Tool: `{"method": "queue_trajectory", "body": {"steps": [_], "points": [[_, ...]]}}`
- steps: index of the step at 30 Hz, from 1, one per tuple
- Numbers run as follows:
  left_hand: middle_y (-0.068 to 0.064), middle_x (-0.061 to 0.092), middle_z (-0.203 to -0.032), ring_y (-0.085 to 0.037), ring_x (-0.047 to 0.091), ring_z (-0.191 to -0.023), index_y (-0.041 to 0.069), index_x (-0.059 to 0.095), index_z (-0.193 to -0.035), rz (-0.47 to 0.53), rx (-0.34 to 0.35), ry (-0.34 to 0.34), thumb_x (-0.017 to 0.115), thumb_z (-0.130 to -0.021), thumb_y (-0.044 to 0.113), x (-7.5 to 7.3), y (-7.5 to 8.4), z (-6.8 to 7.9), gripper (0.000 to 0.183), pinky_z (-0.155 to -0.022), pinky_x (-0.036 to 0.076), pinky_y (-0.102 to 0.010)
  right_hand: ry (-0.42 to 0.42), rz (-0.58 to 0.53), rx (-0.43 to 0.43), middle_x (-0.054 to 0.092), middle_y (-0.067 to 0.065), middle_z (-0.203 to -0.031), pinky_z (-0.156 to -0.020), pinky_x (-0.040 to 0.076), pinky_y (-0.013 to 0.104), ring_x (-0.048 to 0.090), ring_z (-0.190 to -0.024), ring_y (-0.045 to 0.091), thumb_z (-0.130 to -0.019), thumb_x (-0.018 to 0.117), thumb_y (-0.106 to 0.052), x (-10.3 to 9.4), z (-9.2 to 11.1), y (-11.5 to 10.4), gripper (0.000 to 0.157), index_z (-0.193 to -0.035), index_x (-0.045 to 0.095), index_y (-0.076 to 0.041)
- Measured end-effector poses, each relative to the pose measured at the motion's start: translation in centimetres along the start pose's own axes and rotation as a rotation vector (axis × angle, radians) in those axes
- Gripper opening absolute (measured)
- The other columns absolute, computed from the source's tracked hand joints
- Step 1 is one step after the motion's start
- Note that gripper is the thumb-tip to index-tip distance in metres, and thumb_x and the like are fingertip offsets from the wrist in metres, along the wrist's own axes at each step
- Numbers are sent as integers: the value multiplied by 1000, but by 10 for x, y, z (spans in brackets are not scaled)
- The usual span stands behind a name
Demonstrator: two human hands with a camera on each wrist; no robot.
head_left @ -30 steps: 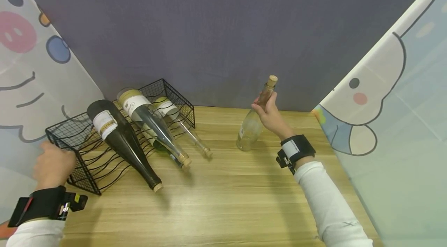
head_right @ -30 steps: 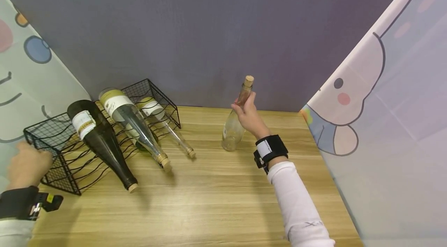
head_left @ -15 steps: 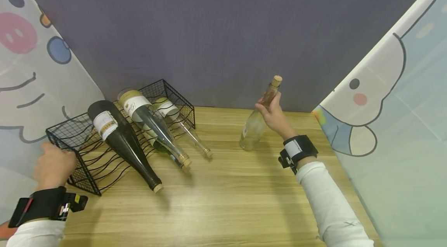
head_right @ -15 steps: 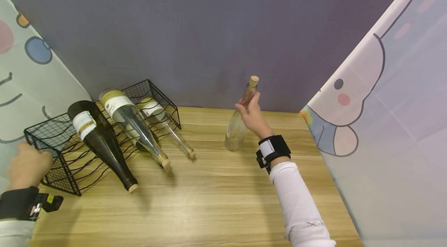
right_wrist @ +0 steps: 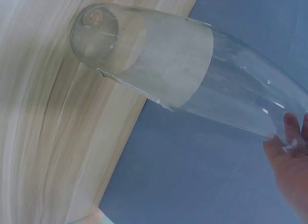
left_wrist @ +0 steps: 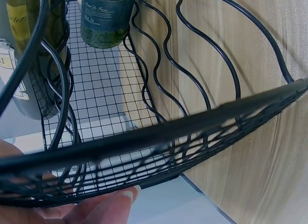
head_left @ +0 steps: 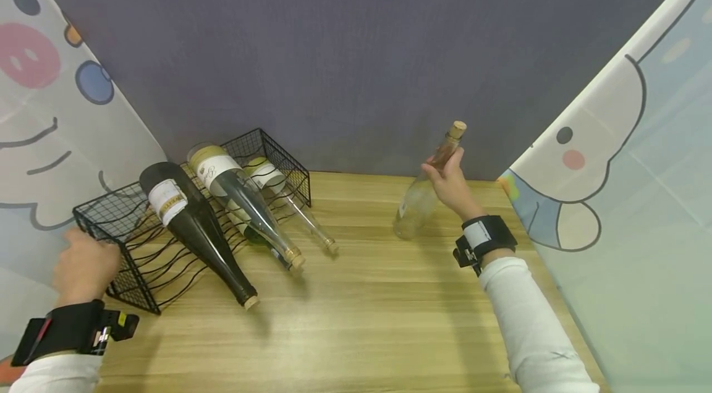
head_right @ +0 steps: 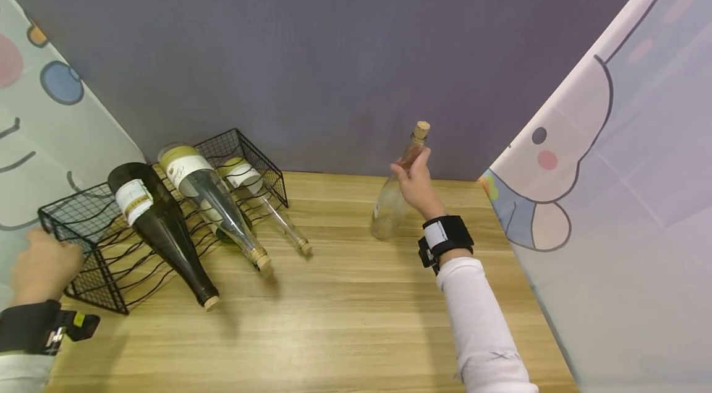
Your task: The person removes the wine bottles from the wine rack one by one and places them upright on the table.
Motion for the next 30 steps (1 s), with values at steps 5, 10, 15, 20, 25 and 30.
{"method": "queue_trajectory", "body": {"steps": [5, 10, 15, 20, 25, 30], "points": [[-56, 39, -108, -68, 47, -93, -25, 10, -137, -8, -5, 2, 30, -97, 18, 0, 0, 0, 62, -69, 42, -63, 11, 78, -6, 43, 21, -117, -97, 43, 30, 51, -110, 30, -102, 49, -9, -11, 0, 5, 47, -128, 13, 6], [-56, 38, -111, -68, 45, -96, -24, 10, -139, 4, -18, 1, 31, -97, 18, 0, 1, 0, 63, -71, 42, -65, 18, 120, -30, 43, 21, -116, -90, 39, 21, 49, -105, 27, -102, 48, -13, -21, -1, 5, 44, -123, 14, 3], [-56, 38, -112, -69, 45, -96, -24, 10, -138, 15, -15, 2, 32, -97, 18, 0, 2, 0, 63, -71, 41, -65, 43, 126, -27, 43, 19, -115, -90, 39, 20, 50, -107, 26, -101, 50, -12, -29, 0, 8, 45, -122, 14, 3], [-55, 39, -110, -68, 46, -94, -24, 11, -137, 12, -9, 5, 32, -97, 18, 0, 1, 0, 62, -69, 42, -64, 60, 106, 1, 42, 15, -113, -87, 39, 12, 49, -104, 15, -102, 49, -11, -36, 3, 13, 42, -121, 14, 2], [-55, 39, -108, -68, 46, -93, -24, 10, -138, 11, -10, 2, 32, -97, 17, 0, 1, 0, 62, -68, 42, -63, 89, 121, 56, 43, 12, -113, -87, 38, 14, 48, -102, 11, -103, 45, -8, -45, 5, 20, 39, -122, 13, 0], [-54, 39, -108, -68, 46, -93, -24, 9, -138, 13, -9, -3, 32, -97, 18, 0, 1, 0, 63, -70, 41, -64, 31, 151, 133, 35, 12, -117, -100, 37, 38, 42, -116, 30, -101, 42, -5, -53, 7, 22, 40, -122, 8, -2]]}}
Point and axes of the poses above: each hand's wrist, its own z-axis away from the middle knuckle, its own x-axis out of the palm, y = z × x, the point moved 3 cm from there along -z, towards the middle knuckle
